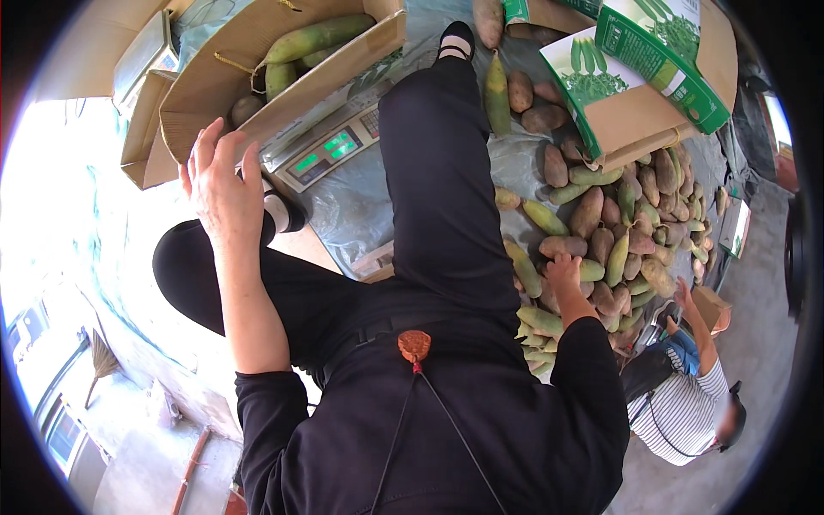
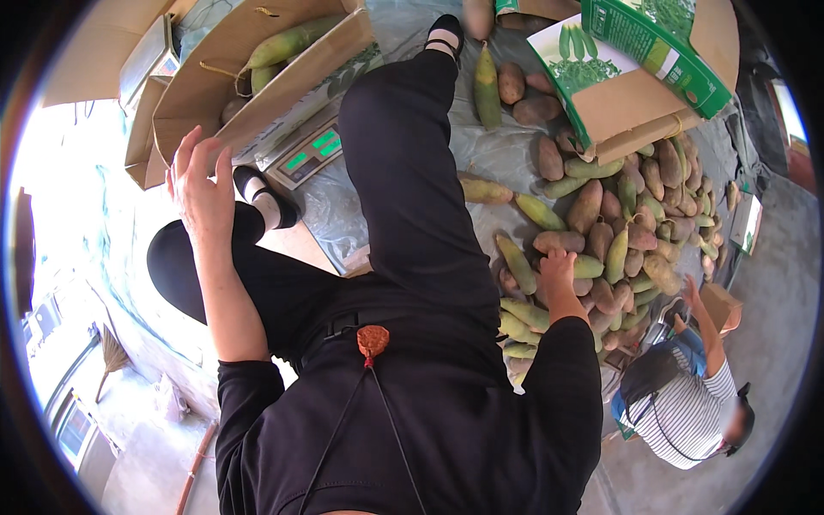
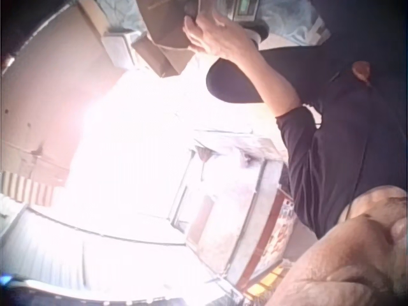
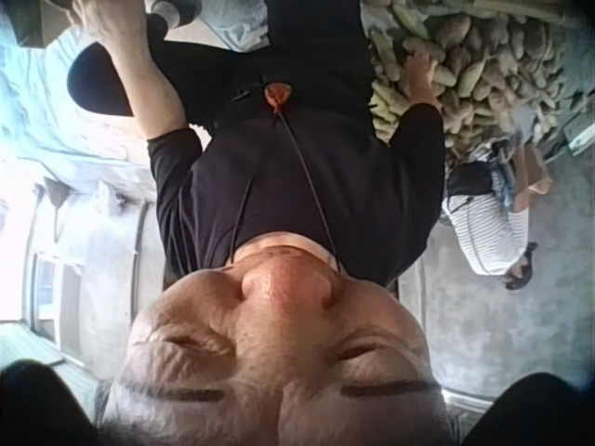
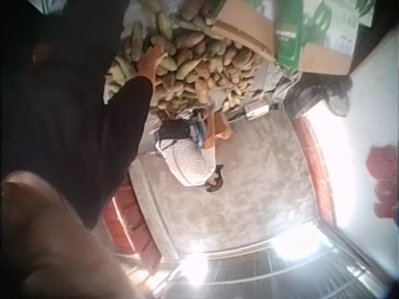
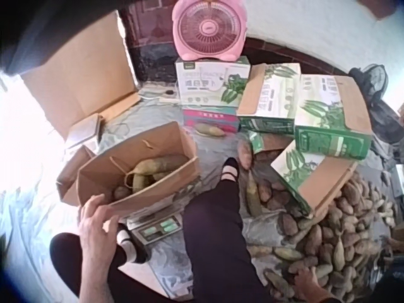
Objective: Sort, weigh, and pack long green vegetables into cardboard boxes.
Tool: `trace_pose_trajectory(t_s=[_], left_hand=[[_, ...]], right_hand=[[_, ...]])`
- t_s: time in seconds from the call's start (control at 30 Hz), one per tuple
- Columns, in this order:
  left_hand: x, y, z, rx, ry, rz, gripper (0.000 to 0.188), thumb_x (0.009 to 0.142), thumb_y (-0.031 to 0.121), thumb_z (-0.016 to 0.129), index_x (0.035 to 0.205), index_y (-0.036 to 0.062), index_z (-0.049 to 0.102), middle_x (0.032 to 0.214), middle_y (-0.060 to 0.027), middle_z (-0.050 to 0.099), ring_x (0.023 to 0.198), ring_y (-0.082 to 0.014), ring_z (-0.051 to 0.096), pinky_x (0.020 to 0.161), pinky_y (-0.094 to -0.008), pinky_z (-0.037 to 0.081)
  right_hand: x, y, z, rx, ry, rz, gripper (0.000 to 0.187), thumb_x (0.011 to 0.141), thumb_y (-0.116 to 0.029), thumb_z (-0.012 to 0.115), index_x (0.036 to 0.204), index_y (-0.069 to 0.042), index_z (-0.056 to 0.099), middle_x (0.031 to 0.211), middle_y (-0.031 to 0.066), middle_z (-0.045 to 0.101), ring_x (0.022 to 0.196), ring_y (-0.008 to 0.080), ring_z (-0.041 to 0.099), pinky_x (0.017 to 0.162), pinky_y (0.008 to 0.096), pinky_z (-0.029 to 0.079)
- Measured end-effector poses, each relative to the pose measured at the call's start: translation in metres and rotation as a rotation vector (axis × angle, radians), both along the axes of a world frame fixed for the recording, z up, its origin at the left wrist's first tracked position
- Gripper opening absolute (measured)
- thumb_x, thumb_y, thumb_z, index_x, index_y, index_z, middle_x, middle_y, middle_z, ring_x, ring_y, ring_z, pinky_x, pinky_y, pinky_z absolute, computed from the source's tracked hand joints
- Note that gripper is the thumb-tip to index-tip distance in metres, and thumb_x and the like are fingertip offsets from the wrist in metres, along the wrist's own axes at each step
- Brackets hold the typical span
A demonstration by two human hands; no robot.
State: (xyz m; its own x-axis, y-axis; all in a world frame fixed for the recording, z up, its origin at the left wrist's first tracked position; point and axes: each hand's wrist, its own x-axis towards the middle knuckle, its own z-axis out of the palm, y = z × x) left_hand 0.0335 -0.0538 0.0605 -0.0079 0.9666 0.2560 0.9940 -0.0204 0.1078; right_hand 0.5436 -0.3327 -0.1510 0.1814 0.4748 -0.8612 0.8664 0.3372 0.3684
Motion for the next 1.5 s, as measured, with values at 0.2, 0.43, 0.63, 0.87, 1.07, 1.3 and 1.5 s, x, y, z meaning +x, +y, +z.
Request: trace_pose_trajectory(t_s=[0.2,0.43,0.63,0.87,1.07,1.3,1.5], left_hand=[[0.000,0.000,0.001,0.001,0.007,-0.011,0.021,0.084,0.020,0.065,0.104,0.0123,0.066,0.130,-0.0045,0.054,0.123,-0.0254,0.048,0.108,-0.0466,0.027],[0.001,0.000,0.005,0.000,-0.023,-0.005,0.021,0.083,0.018,0.066,0.103,0.0112,0.065,0.129,-0.0060,0.055,0.125,-0.0259,0.047,0.108,-0.0494,0.026],[0.003,-0.005,0.021,-0.101,-0.495,0.004,0.025,0.082,0.011,0.065,0.106,0.0072,0.064,0.126,-0.0100,0.057,0.119,-0.0298,0.053,0.104,-0.0415,0.036],[-0.015,-0.009,0.077,-0.283,-0.771,-0.070,0.034,0.083,0.007,0.062,0.116,0.0019,0.061,0.114,-0.0112,0.062,0.111,-0.0221,0.055,0.098,-0.0327,0.039],[-0.110,0.024,0.067,-0.196,-0.441,0.096,0.034,0.084,0.021,0.066,0.110,-0.0008,0.062,0.108,-0.0158,0.065,0.101,-0.0261,0.060,0.089,-0.0360,0.045],[-0.147,0.072,0.007,-0.608,-0.508,0.336,0.054,0.088,0.050,0.059,0.087,-0.0032,0.067,0.073,-0.0088,0.062,0.074,-0.0175,0.059,0.072,-0.0342,0.047],[-0.152,0.079,-0.014,-0.680,-0.398,0.427,0.049,0.082,0.045,0.062,0.079,-0.0032,0.070,0.074,-0.0208,0.067,0.075,-0.0292,0.068,0.075,-0.0404,0.052]], right_hand=[[0.007,0.001,0.000,0.010,0.016,0.002,0.031,0.086,-0.022,0.062,0.116,-0.018,0.059,0.118,0.0036,0.056,0.115,0.0237,0.049,0.097,0.0513,0.035],[-0.006,0.046,0.021,0.090,0.067,-0.120,0.037,0.080,-0.016,0.066,0.117,-0.017,0.059,0.122,0.0014,0.055,0.118,0.0238,0.049,0.096,0.0473,0.039],[-0.047,0.114,0.024,0.474,0.436,-0.599,0.030,0.077,-0.020,0.069,0.105,-0.010,0.065,0.104,0.0098,0.065,0.104,0.0308,0.060,0.087,0.0445,0.047],[-0.077,0.296,0.071,0.890,1.156,-0.622,0.025,0.082,-0.022,0.067,0.100,-0.006,0.065,0.092,0.0163,0.068,0.086,0.0301,0.066,0.075,0.0368,0.051],[-0.163,0.419,0.201,0.912,1.220,-0.416,0.039,0.085,-0.039,0.065,0.086,0.000,0.067,0.075,0.0141,0.065,0.070,0.0245,0.062,0.067,0.0345,0.047],[-0.233,0.477,0.217,0.749,0.865,-0.160,0.062,0.081,-0.062,0.055,0.088,-0.003,0.070,0.089,0.0176,0.068,0.088,0.0348,0.065,0.077,0.0441,0.050],[-0.255,0.510,0.194,0.500,0.669,-0.388,0.041,0.080,-0.034,0.053,0.095,0.001,0.069,0.100,0.0240,0.066,0.099,0.0377,0.063,0.084,0.0442,0.050]])
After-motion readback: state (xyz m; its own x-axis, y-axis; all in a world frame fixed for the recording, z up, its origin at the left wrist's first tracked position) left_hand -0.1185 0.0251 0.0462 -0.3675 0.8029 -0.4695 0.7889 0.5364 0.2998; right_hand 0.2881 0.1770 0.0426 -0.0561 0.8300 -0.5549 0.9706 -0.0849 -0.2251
